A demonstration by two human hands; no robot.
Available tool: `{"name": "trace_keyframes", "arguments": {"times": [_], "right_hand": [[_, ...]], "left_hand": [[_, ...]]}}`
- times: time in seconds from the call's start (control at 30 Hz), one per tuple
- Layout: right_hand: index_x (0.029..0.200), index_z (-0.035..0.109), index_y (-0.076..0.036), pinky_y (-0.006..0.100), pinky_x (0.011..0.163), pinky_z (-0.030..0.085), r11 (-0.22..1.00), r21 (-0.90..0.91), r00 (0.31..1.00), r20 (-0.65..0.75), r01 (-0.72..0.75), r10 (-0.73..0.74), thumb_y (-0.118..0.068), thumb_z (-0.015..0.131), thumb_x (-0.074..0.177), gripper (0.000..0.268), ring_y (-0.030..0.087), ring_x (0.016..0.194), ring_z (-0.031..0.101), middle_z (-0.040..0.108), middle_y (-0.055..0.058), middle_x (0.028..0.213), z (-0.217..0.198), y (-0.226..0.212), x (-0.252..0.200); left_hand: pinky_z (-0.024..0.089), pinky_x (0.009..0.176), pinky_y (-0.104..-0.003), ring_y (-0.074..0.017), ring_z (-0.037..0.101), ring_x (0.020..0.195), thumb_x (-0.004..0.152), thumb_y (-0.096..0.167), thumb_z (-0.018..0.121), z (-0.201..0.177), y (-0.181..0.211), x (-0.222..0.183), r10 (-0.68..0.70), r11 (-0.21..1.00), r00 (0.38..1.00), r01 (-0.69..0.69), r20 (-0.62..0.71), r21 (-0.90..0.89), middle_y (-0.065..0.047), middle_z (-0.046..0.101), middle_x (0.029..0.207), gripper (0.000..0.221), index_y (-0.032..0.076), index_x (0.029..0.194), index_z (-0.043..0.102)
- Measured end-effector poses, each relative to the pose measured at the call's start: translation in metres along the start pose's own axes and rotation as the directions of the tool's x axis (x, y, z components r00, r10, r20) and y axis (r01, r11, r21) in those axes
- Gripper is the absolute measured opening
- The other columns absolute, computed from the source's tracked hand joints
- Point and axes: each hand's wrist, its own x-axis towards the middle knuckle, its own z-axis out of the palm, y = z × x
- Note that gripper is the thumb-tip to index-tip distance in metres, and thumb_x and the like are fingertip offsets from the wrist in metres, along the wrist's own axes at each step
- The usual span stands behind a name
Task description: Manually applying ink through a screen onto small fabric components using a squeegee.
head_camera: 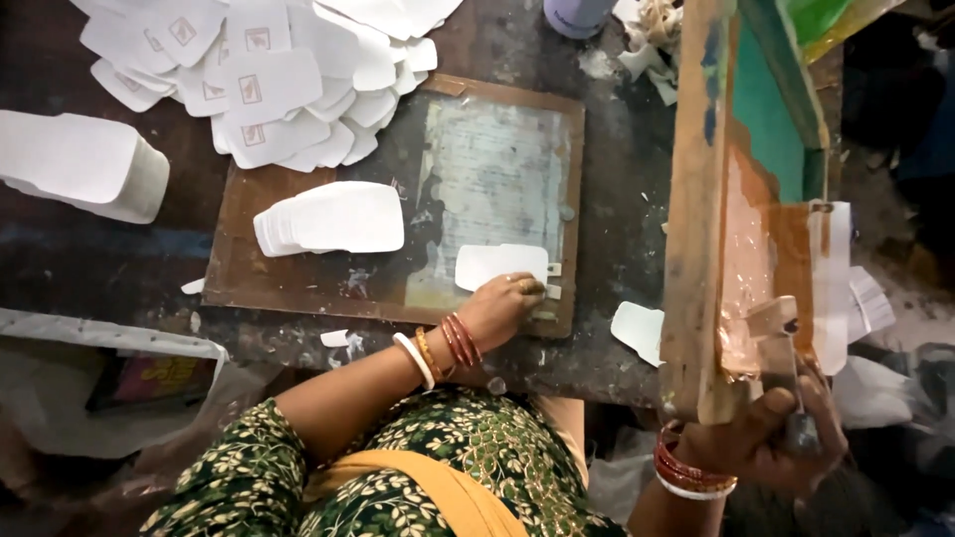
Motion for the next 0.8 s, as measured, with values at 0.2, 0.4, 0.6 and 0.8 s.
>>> {"name": "trace_keyframes", "arguments": {"times": [0.2, 0.4, 0.6, 0.8], "right_hand": [[0.120, 0.061, 0.006, 0.039, 0.085, 0.062, 0.990, 0.140, 0.995, 0.101, -0.017, 0.003, -0.024, 0.070, 0.117, 0.031, 0.030, 0.098, 0.071, 0.071, 0.023, 0.113, 0.018, -0.025, -0.012], [0.117, 0.069, -0.006, 0.039, 0.083, 0.058, 0.991, 0.133, 0.706, 0.704, -0.015, -0.083, -0.013, 0.073, 0.095, 0.023, 0.031, 0.095, 0.073, 0.074, 0.016, 0.108, 0.063, -0.061, -0.034], [0.106, 0.074, -0.014, 0.045, 0.065, 0.052, 0.999, 0.033, 0.241, 0.970, 0.003, -0.033, -0.014, 0.074, 0.091, 0.016, 0.031, 0.072, 0.066, 0.068, 0.012, 0.083, 0.148, -0.017, -0.034], [0.109, 0.077, -0.018, 0.045, 0.067, 0.052, 0.993, 0.013, 0.263, 0.964, 0.121, -0.045, -0.010, 0.074, 0.081, 0.030, 0.033, 0.085, 0.065, 0.071, 0.009, 0.087, 0.156, -0.020, -0.054]], "left_hand": [[0.051, 0.105, -0.040, -0.0266, 0.064, 0.116, 0.084, 0.005, 0.061, -0.033, 0.037, -0.027, 0.031, 0.999, 0.998, -0.030, 0.052, -0.024, -0.011, 0.071, 0.117, 0.033, 0.005, 0.115, 0.075], [0.060, 0.081, -0.040, -0.0280, 0.072, 0.085, 0.102, 0.037, 0.059, -0.056, 0.022, -0.078, -0.244, 0.328, 0.936, 0.326, 0.253, -0.887, -0.016, 0.076, 0.095, 0.042, 0.000, 0.116, 0.072], [0.054, 0.071, -0.050, -0.0424, 0.068, 0.080, 0.080, 0.053, 0.080, -0.043, 0.011, -0.096, -0.499, 0.851, 0.845, 0.519, 0.194, -0.074, -0.023, 0.071, 0.083, 0.056, 0.000, 0.091, 0.067], [0.054, 0.069, -0.050, -0.0398, 0.070, 0.077, 0.079, 0.056, 0.078, -0.038, 0.001, -0.091, -0.489, 0.871, 0.845, 0.463, 0.215, 0.163, -0.019, 0.070, 0.077, 0.052, 0.004, 0.080, 0.067]]}}
